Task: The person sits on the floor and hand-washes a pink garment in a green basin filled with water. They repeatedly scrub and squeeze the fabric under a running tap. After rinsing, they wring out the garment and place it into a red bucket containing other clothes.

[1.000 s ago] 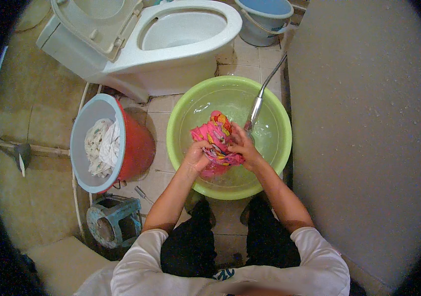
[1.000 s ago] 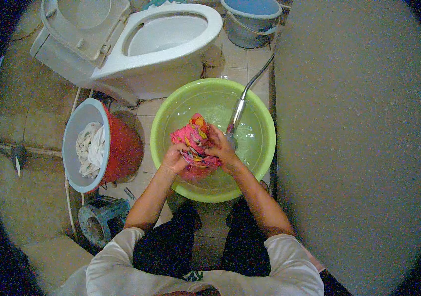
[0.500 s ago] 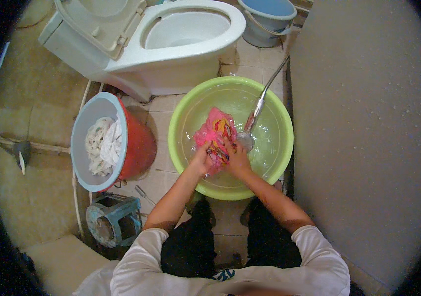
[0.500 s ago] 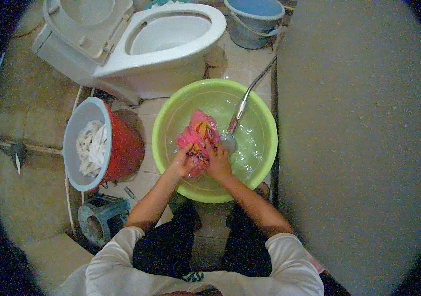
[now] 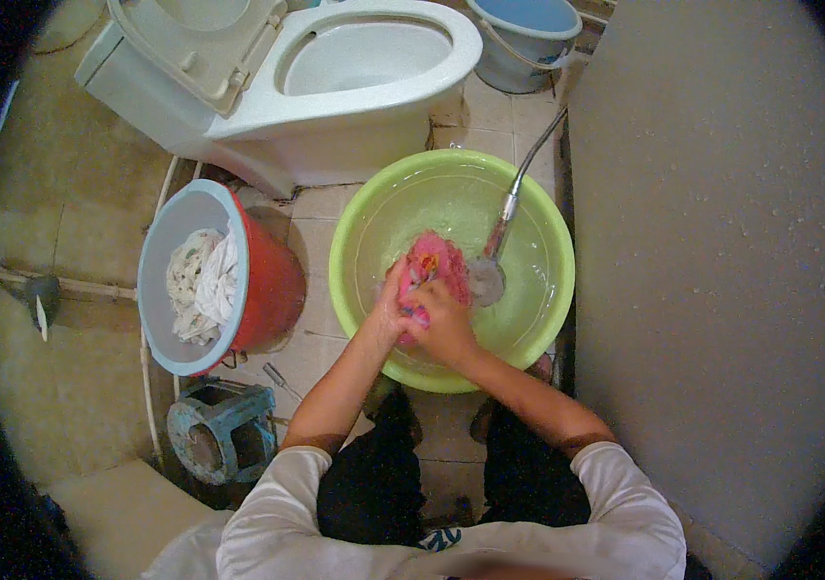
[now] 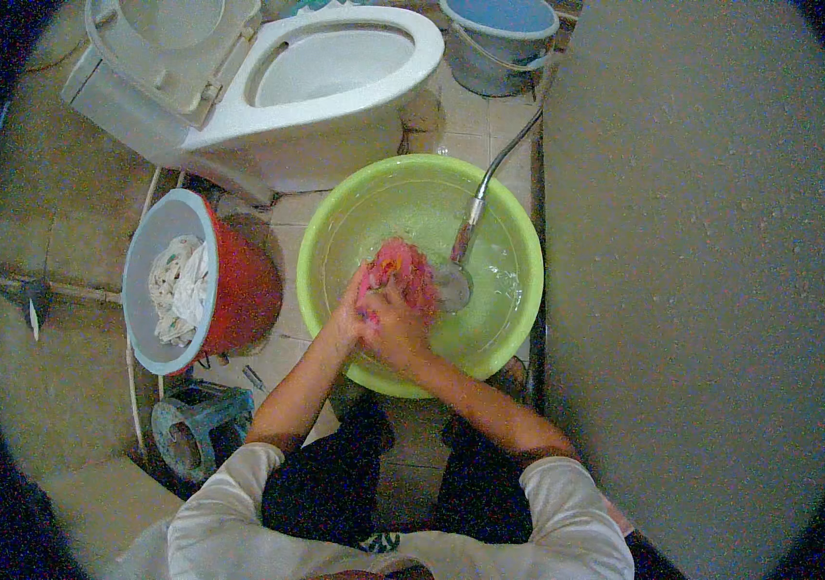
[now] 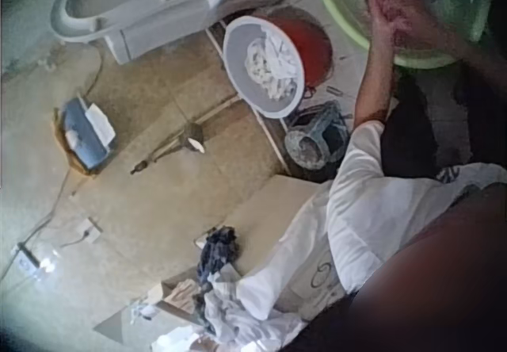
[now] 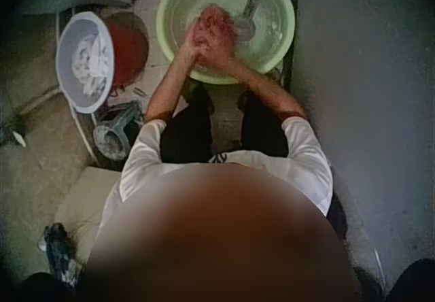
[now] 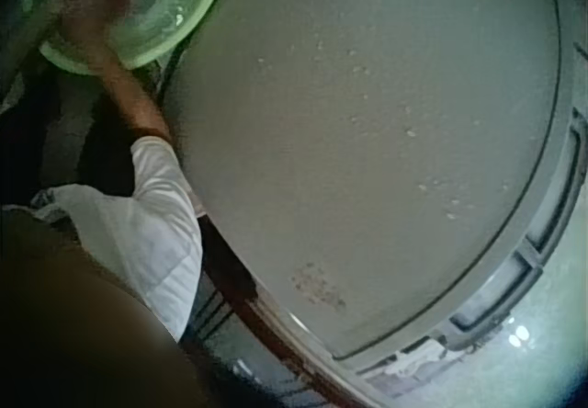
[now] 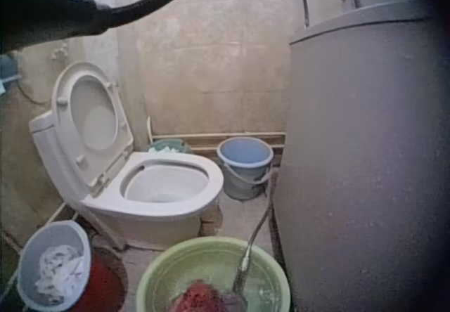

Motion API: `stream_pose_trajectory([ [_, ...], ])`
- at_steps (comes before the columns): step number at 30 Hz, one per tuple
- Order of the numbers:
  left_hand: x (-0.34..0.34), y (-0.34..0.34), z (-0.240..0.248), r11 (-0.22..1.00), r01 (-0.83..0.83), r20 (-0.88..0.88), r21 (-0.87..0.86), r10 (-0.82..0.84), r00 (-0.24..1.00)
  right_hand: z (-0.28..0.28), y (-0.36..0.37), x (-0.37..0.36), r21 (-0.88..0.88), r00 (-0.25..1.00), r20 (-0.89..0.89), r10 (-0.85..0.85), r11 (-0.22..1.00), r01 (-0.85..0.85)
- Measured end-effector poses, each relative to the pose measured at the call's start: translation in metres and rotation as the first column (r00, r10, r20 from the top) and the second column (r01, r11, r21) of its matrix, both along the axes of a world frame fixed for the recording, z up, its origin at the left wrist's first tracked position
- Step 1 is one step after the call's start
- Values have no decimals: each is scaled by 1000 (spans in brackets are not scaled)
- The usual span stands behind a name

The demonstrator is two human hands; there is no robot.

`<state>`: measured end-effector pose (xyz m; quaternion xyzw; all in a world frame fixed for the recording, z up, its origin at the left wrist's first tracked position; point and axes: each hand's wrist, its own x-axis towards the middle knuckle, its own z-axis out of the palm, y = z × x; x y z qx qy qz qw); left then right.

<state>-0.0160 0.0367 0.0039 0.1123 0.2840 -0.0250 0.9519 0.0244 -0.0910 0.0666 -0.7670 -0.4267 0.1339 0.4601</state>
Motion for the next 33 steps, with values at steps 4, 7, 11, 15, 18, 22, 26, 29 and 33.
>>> stream_pose_trajectory([
  [4,-5,1,-9,999,49,79,-21,-47,996,1,6,-22,57,988,135,74,995,-82],
  [7,-9,-10,-17,996,51,-92,76,-44,995,-22,15,-3,211,912,409,36,968,-133],
  [11,0,-28,-19,988,89,-217,125,-60,974,-76,16,44,-17,964,-8,-265,964,265],
  [15,11,-37,47,989,138,-337,54,-112,935,-49,3,39,48,954,129,-270,963,266],
  [18,2,-19,-39,998,18,47,-68,-14,999,-9,15,-11,229,979,193,-67,973,21],
  [22,2,-32,-33,996,72,-68,44,-69,995,-53,15,32,79,990,-2,-139,987,139],
  [26,1,-31,-2,976,178,-194,124,-152,969,-62,3,55,-65,942,124,-311,945,320],
  [29,5,-35,27,958,204,-293,201,-140,946,-63,-12,58,-31,934,44,-355,934,357],
  [33,8,-31,-12,924,122,-254,362,-28,967,-67,-28,57,-26,957,88,-276,960,279],
])
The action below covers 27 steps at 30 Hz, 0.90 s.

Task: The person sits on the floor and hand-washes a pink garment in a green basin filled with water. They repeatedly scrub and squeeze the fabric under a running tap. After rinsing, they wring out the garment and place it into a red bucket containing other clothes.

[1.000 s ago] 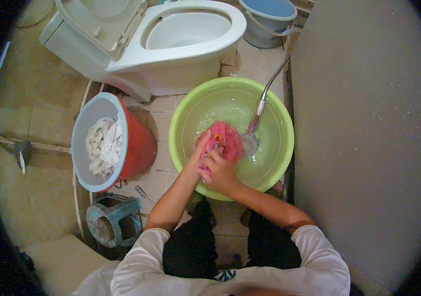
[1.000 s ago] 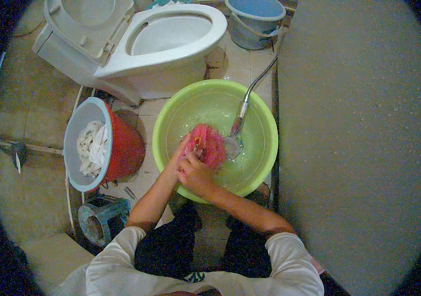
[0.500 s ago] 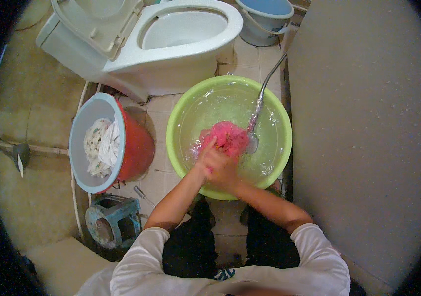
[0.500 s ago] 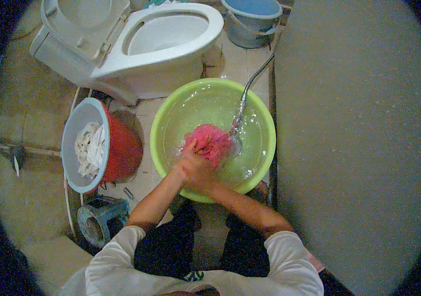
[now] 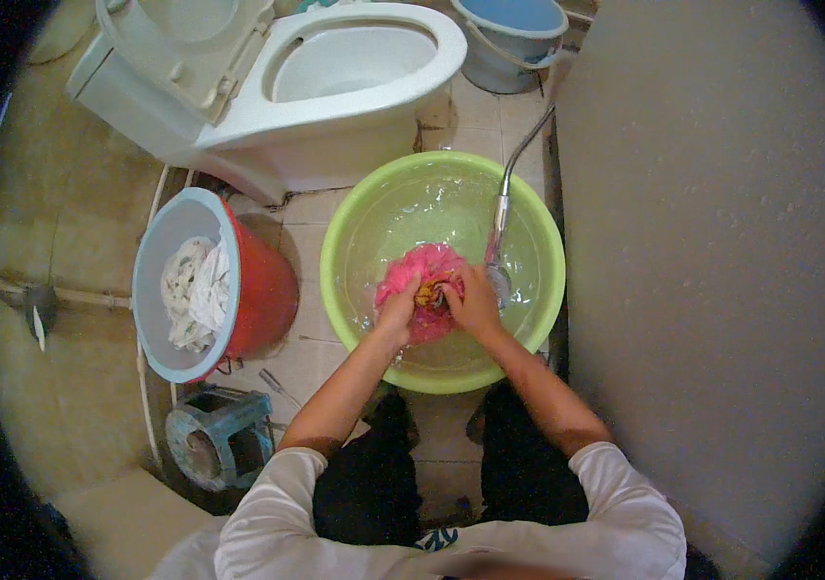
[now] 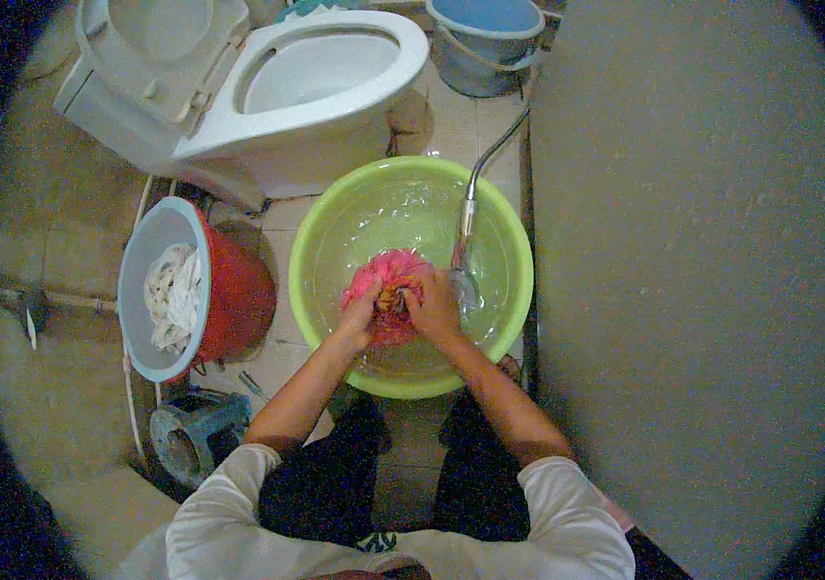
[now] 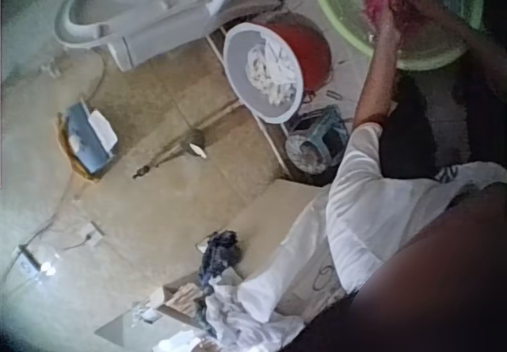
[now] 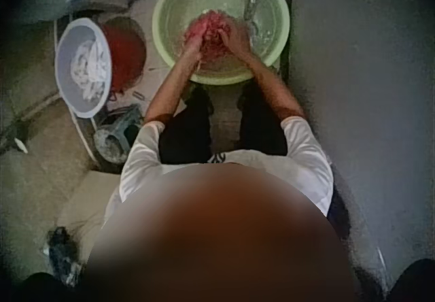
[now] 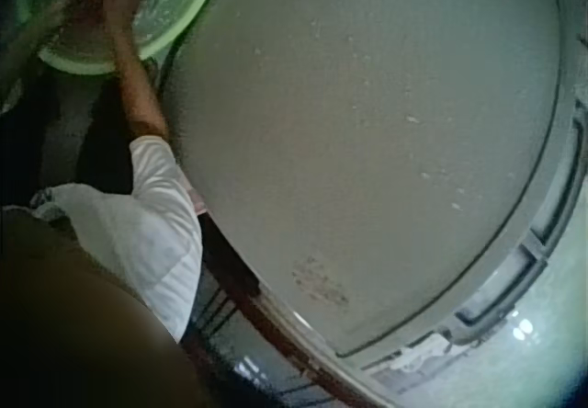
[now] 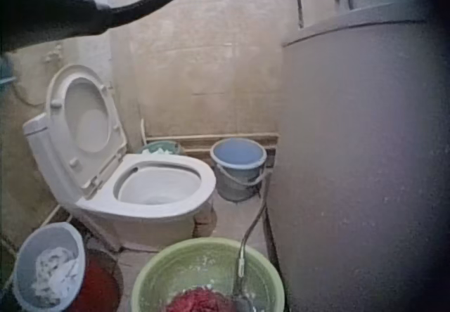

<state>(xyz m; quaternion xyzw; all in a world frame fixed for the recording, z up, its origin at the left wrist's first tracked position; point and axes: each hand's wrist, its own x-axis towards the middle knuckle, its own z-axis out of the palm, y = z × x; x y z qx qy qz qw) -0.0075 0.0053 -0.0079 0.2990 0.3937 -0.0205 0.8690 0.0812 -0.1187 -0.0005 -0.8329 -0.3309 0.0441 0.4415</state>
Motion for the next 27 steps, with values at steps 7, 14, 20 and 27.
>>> stream_pose_trajectory([
  [7,-22,10,-65,996,-13,-241,90,35,970,-16,-1,-25,-268,971,127,203,949,-164],
  [14,-17,6,-13,995,-33,-130,-97,20,991,-37,-1,-13,-42,995,-62,74,996,-77],
  [20,-14,16,11,982,9,66,-187,3,998,72,26,-50,105,966,34,258,960,-260],
  [27,-13,10,-4,966,11,161,-260,32,986,60,41,-66,181,896,317,311,907,-379],
])
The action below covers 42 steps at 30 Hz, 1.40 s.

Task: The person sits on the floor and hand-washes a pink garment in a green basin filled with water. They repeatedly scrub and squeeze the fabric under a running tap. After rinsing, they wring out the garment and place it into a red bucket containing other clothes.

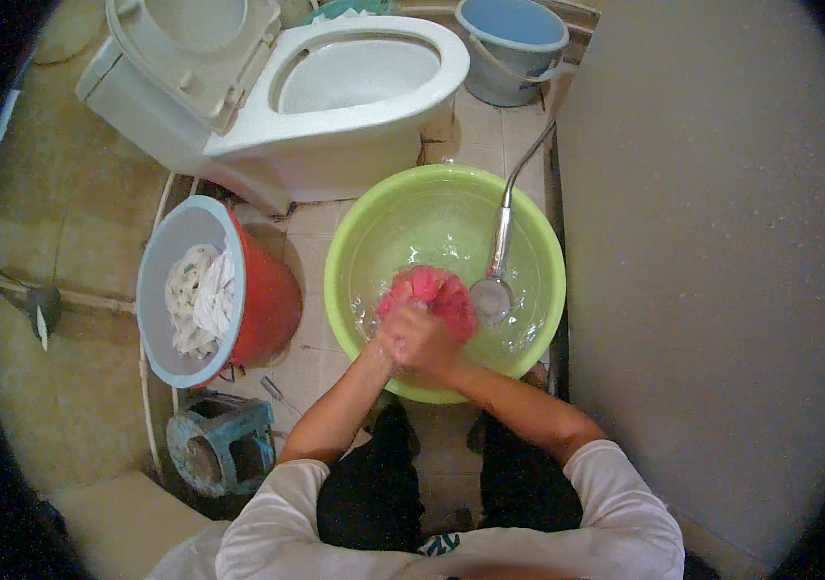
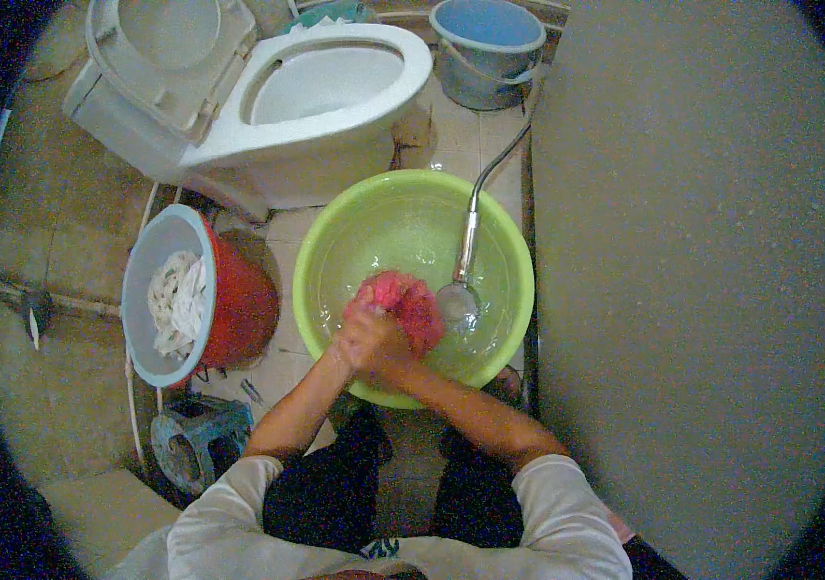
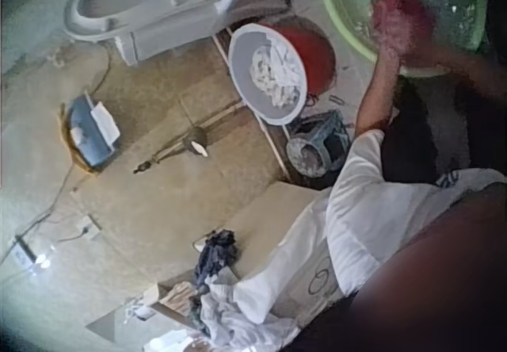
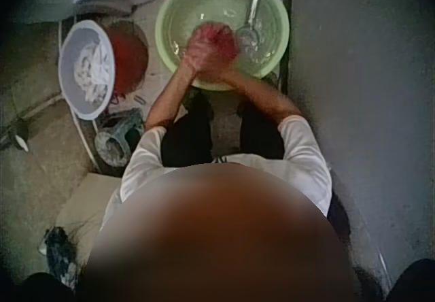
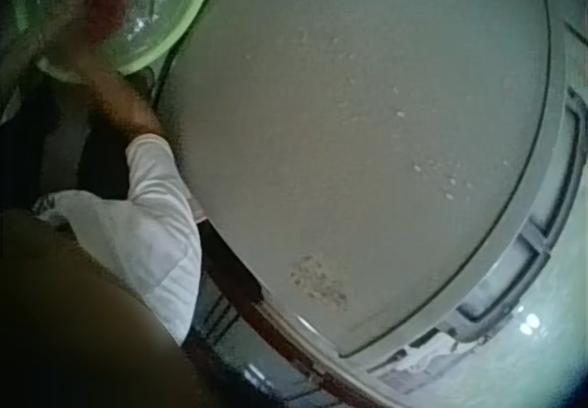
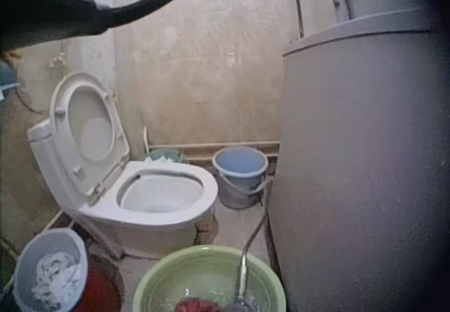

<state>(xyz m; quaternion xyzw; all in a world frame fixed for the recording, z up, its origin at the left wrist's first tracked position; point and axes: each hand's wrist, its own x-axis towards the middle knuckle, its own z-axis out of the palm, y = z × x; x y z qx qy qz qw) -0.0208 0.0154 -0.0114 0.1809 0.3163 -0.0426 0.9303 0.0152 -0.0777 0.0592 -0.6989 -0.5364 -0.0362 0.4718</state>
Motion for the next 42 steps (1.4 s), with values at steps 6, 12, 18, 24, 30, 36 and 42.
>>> stream_pose_trajectory([
  [6,6,-13,-5,999,-52,-99,-13,51,994,-22,-3,46,-482,924,-253,-287,865,137],
  [12,-6,-6,-23,894,-16,35,447,1,999,11,-6,-3,-96,999,-36,-25,995,21],
  [18,17,-23,15,999,21,-248,47,-9,969,-56,-20,53,-193,937,-196,-289,948,252],
  [24,18,-3,44,982,-102,-6,158,104,995,-52,-44,75,-234,792,-607,-64,967,-101],
  [30,10,-3,39,958,-5,62,287,-14,998,-29,-45,88,-311,592,-806,17,838,-448],
  [36,11,0,39,973,-18,45,228,8,999,-29,-46,92,-188,478,-876,-73,962,-198],
  [42,10,0,29,990,-139,86,-32,141,986,-25,-43,88,-30,100,-994,-37,997,73],
])
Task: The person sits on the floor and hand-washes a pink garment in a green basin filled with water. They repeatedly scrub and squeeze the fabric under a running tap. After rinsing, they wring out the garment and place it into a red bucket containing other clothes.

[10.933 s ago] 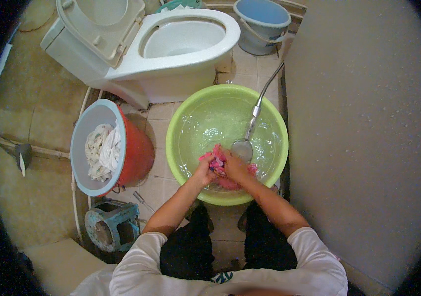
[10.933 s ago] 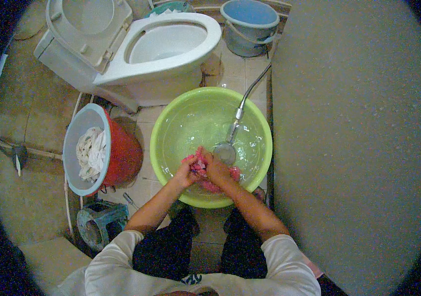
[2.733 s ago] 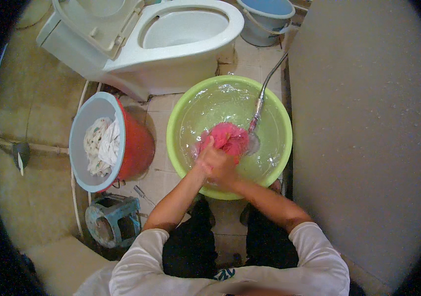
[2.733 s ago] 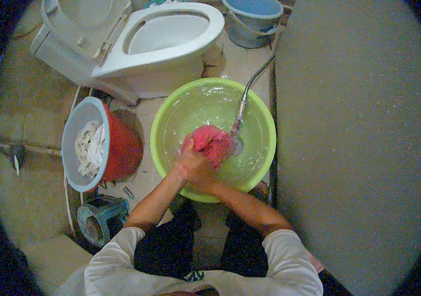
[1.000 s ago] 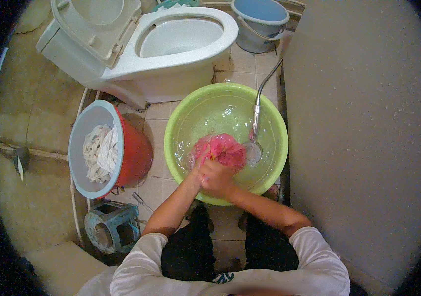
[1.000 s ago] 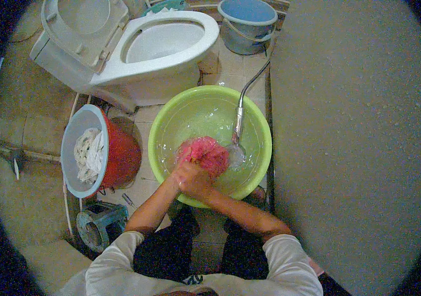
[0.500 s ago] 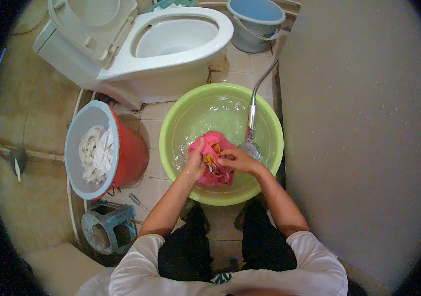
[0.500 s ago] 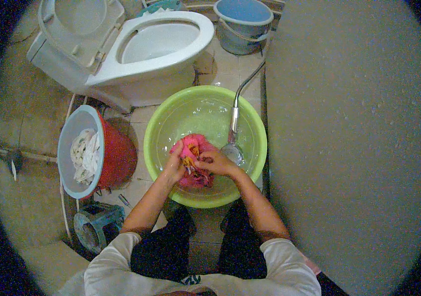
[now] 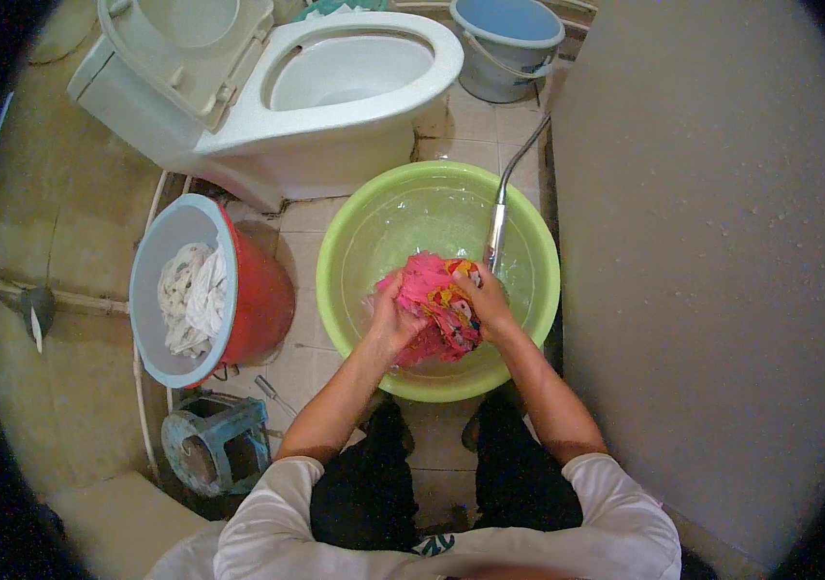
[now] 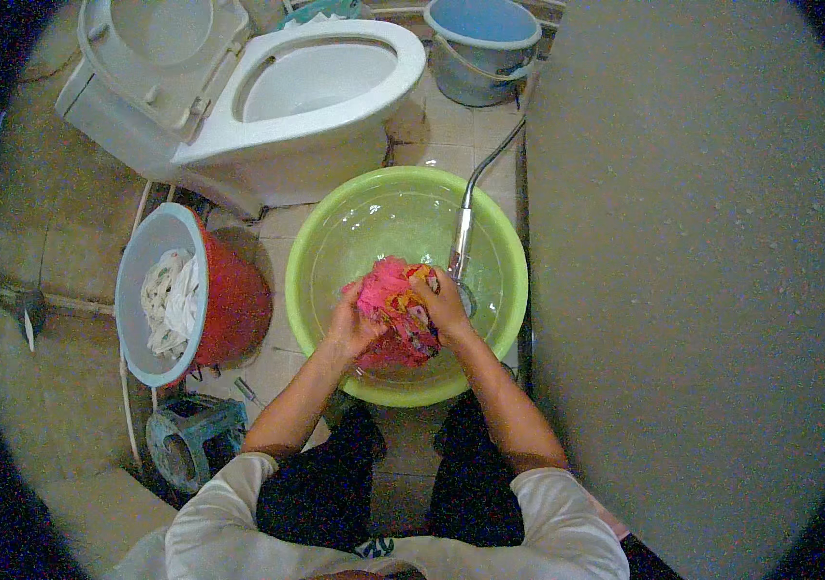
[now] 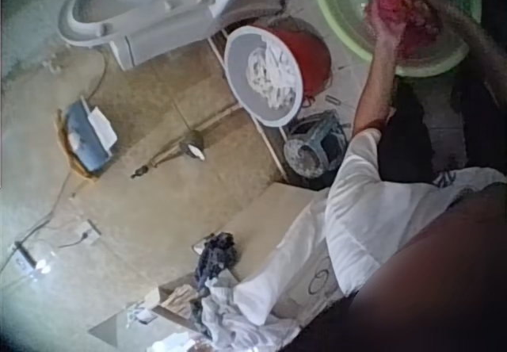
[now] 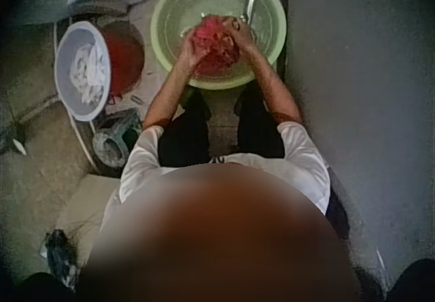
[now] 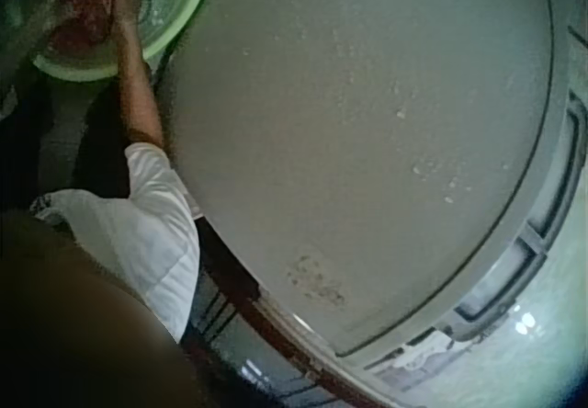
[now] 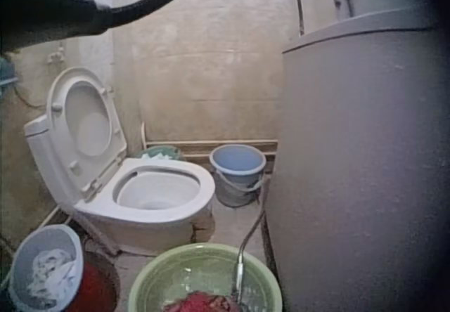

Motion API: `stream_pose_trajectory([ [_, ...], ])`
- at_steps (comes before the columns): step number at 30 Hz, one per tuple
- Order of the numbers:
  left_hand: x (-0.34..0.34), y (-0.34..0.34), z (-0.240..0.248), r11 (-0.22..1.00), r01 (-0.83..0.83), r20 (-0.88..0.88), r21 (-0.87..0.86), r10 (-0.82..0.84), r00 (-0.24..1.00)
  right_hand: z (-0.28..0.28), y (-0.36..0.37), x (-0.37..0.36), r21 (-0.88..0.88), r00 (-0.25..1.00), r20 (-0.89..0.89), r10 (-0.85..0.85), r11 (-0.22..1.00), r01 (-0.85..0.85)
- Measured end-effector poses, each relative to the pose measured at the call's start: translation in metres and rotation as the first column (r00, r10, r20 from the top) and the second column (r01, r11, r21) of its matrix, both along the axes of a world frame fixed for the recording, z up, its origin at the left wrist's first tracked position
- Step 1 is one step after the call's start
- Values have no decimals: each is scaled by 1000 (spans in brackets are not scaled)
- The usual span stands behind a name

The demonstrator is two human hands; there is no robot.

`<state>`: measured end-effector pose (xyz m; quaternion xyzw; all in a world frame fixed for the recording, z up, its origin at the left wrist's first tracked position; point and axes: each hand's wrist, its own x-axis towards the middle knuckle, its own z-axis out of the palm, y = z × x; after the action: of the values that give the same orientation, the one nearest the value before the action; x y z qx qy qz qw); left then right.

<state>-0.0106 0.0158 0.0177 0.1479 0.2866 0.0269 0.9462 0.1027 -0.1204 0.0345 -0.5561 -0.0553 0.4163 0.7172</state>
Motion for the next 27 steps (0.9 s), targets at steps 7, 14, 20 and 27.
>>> stream_pose_trajectory([
  [7,-11,8,9,998,55,115,-35,-51,992,3,2,1,-149,969,22,247,959,-241],
  [14,-12,8,-33,992,56,-44,117,-51,998,1,-3,-20,-575,658,627,418,817,29],
  [20,-12,-6,-44,999,36,-165,11,-34,986,-29,-5,-59,-758,342,636,691,643,111],
  [27,-8,-9,-41,995,59,-268,75,-37,963,-65,-11,-33,-696,567,593,572,718,2],
])
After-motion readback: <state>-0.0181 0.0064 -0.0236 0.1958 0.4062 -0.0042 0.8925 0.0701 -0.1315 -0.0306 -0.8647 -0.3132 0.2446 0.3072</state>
